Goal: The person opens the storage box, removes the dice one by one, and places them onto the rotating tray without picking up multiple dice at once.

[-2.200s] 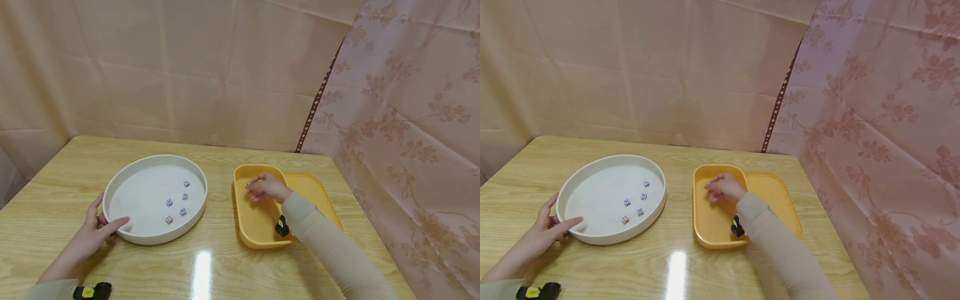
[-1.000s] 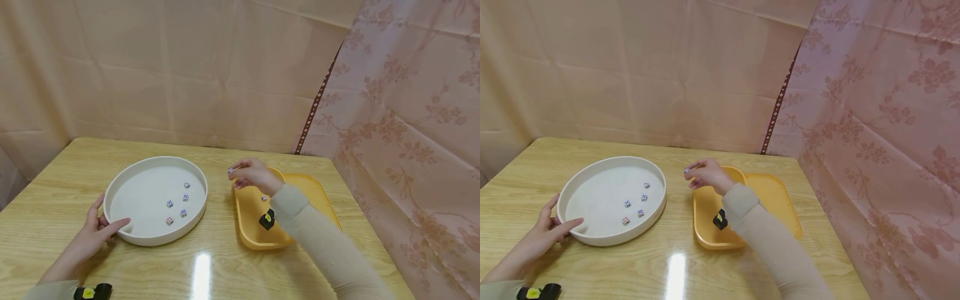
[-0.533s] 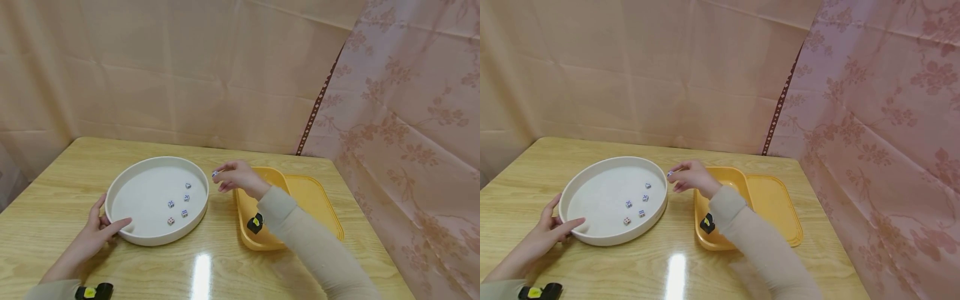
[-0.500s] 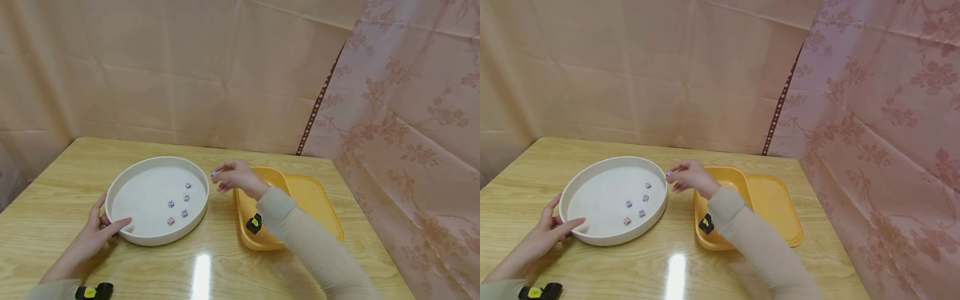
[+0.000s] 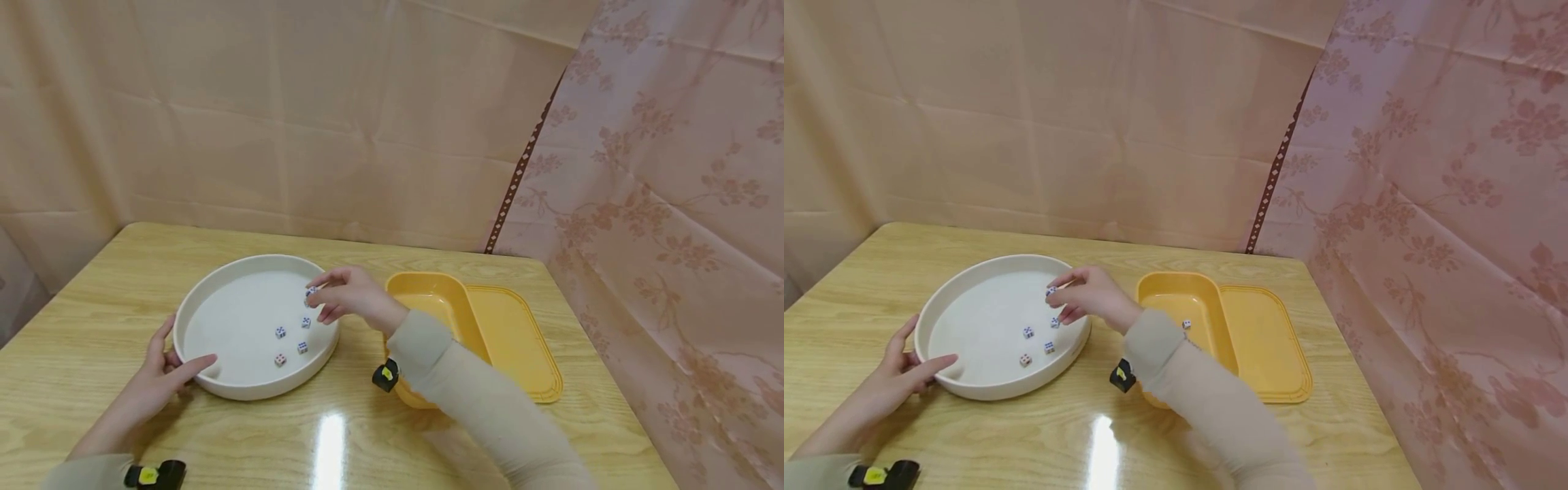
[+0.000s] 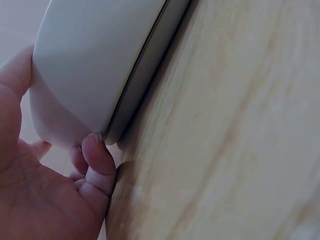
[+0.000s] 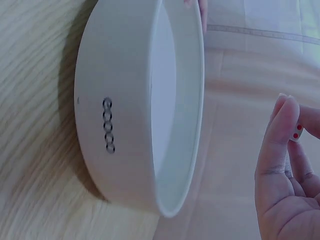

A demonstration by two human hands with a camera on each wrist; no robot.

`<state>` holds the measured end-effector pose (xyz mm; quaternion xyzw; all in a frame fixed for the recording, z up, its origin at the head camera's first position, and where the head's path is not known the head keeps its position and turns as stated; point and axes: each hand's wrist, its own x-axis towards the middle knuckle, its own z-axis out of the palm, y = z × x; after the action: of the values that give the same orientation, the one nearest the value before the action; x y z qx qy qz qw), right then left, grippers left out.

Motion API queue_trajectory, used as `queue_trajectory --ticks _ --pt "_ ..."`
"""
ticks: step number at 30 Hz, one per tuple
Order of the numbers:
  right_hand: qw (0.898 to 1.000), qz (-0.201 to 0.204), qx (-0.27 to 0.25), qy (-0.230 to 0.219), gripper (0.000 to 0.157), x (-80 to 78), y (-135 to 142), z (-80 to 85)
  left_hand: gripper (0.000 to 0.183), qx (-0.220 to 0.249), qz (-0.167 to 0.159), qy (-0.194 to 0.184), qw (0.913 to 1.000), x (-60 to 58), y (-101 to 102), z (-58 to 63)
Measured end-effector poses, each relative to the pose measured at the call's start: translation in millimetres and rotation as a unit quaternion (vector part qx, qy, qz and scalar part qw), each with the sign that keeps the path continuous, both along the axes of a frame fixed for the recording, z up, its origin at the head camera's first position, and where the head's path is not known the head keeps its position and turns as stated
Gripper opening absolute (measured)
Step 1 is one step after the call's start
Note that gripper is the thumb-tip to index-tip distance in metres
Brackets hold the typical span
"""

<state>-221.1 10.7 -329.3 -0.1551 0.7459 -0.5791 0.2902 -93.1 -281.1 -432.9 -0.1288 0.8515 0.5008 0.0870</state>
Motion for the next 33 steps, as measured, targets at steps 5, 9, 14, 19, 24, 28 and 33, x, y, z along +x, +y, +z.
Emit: queue_trajectory --ticks 5,9,14,19,24,28,33 --pt "1.000 -0.008 -0.013 -0.006 0.028 4.3 -12.7 -2.2 0.109 0.001 -0.003 0.000 1.0000 -0.3 -1.2 -0.2" --pt "0.999 -0.012 -0.029 -0.014 0.027 8.5 -23.6 -4.9 0.108 0.002 -0.003 0.004 1.0000 -0.3 -1.1 -0.8" --pt "0.998 -0.015 -0.049 -0.022 0.029 14.8 -37.0 -10.0 0.107 0.000 -0.003 0.011 0.9999 -1.3 -1.1 -1.8" --pt "0.997 -0.021 -0.070 -0.038 0.027 19.7 -49.2 -20.4 0.105 -0.004 -0.003 0.016 0.9999 -1.5 -1.2 -2.8" --pt "0.996 -0.030 -0.066 -0.046 0.024 23.5 -59.8 -32.5 0.106 -0.006 -0.001 0.014 0.9999 -1.1 -0.4 -2.1" --pt "0.996 -0.034 -0.062 -0.046 0.020 26.5 -65.5 -42.1 0.106 -0.001 0.002 0.020 0.9998 0.0 0.7 -2.6" --pt "0.996 -0.035 -0.071 -0.044 0.020 28.8 -70.5 -52.5 0.106 0.005 0.006 0.024 0.9997 -0.1 1.5 -4.0"
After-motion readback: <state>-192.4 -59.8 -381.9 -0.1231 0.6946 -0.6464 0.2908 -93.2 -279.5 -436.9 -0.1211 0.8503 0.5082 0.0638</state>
